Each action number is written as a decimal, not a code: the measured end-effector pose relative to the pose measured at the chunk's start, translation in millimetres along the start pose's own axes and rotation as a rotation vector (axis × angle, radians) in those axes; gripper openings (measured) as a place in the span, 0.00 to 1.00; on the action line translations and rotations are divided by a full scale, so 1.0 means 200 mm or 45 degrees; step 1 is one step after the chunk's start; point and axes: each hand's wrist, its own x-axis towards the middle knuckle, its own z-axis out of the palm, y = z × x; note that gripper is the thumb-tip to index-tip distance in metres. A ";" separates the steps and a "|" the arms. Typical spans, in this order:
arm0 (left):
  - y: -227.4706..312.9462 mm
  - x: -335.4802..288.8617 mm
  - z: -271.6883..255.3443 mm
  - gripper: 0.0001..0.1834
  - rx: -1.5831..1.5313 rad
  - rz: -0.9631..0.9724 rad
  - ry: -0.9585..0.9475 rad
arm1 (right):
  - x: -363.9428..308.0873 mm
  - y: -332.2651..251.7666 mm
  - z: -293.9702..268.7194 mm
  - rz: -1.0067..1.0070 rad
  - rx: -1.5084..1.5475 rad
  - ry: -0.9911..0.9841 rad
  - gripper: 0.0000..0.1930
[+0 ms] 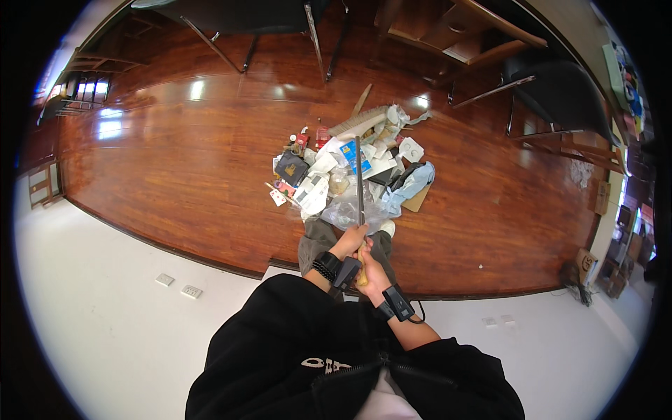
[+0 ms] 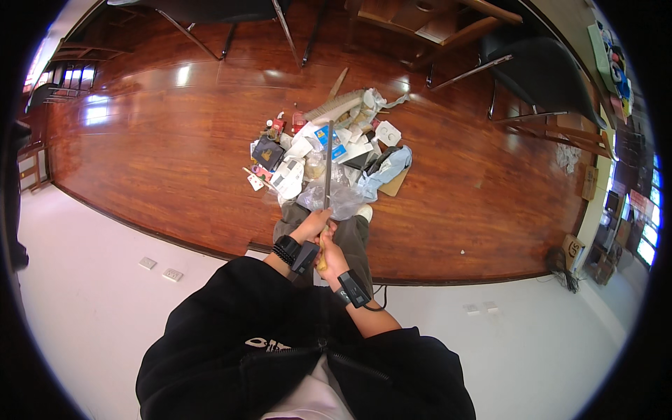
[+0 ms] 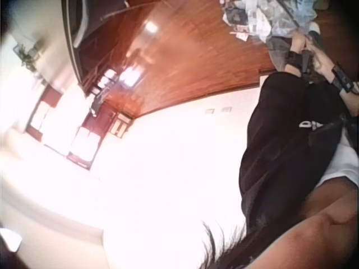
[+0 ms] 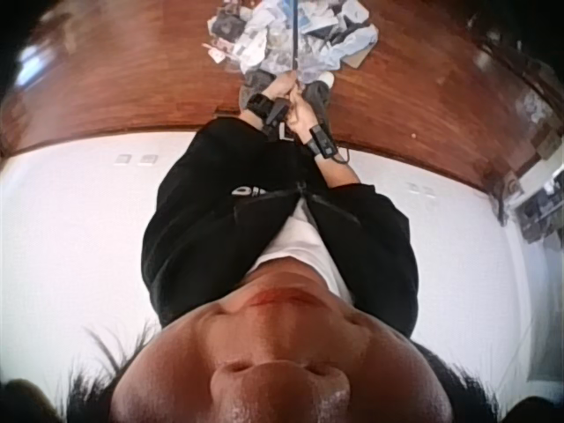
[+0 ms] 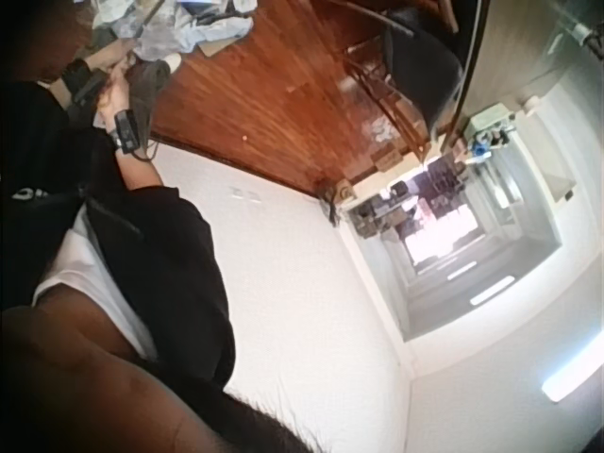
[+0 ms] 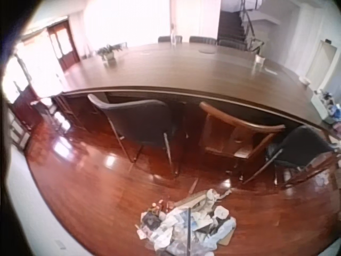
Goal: The person sweeps a wooden floor with a broom, gathering scattered trash and debris into a central pile. The person moves around a large conference table and chairs to reach different areas, then consolidates the debris into one pile.
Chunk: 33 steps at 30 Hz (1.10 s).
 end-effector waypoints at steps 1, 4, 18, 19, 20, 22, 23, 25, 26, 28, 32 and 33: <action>0.00 -0.03 0.04 0.17 -0.038 -0.058 0.062 | -0.04 0.00 0.01 -0.025 -0.013 -0.021 0.13; -0.01 -0.14 0.13 0.17 -0.125 0.080 -0.033 | -0.22 -0.01 0.07 -0.074 -0.149 0.121 0.13; -0.08 -0.47 -0.41 0.16 -0.580 0.337 0.403 | -0.03 0.27 0.43 0.208 -0.649 -0.115 0.14; -0.11 -0.43 -0.46 0.15 -0.618 0.348 0.481 | 0.01 0.28 0.44 0.277 -0.657 -0.086 0.14; -0.15 -0.39 -0.53 0.14 -0.635 0.307 0.489 | 0.03 0.30 0.44 0.305 -0.650 -0.056 0.14; -0.23 -0.31 -0.64 0.14 -0.696 0.196 0.524 | 0.06 0.34 0.43 0.439 -0.597 -0.042 0.13; -0.27 -0.27 -0.68 0.14 -0.650 0.237 0.565 | 0.05 0.36 0.41 0.460 -0.576 -0.013 0.12; -0.33 -0.20 -0.74 0.15 -0.594 0.226 0.681 | 0.03 0.40 0.38 0.610 -0.437 -0.051 0.10; -0.35 -0.17 -0.75 0.15 -0.830 0.188 0.650 | 0.01 0.41 0.36 0.550 -0.445 -0.107 0.10; -0.38 -0.15 -0.74 0.14 -0.875 0.167 0.531 | -0.02 0.42 0.33 0.532 -0.470 -0.089 0.11; -0.36 -0.16 -0.63 0.12 -0.991 0.185 0.400 | -0.06 0.37 0.34 0.488 -0.511 -0.091 0.11; -0.34 -0.18 -0.59 0.11 -1.024 0.150 0.413 | -0.07 0.36 0.35 0.494 -0.510 -0.045 0.11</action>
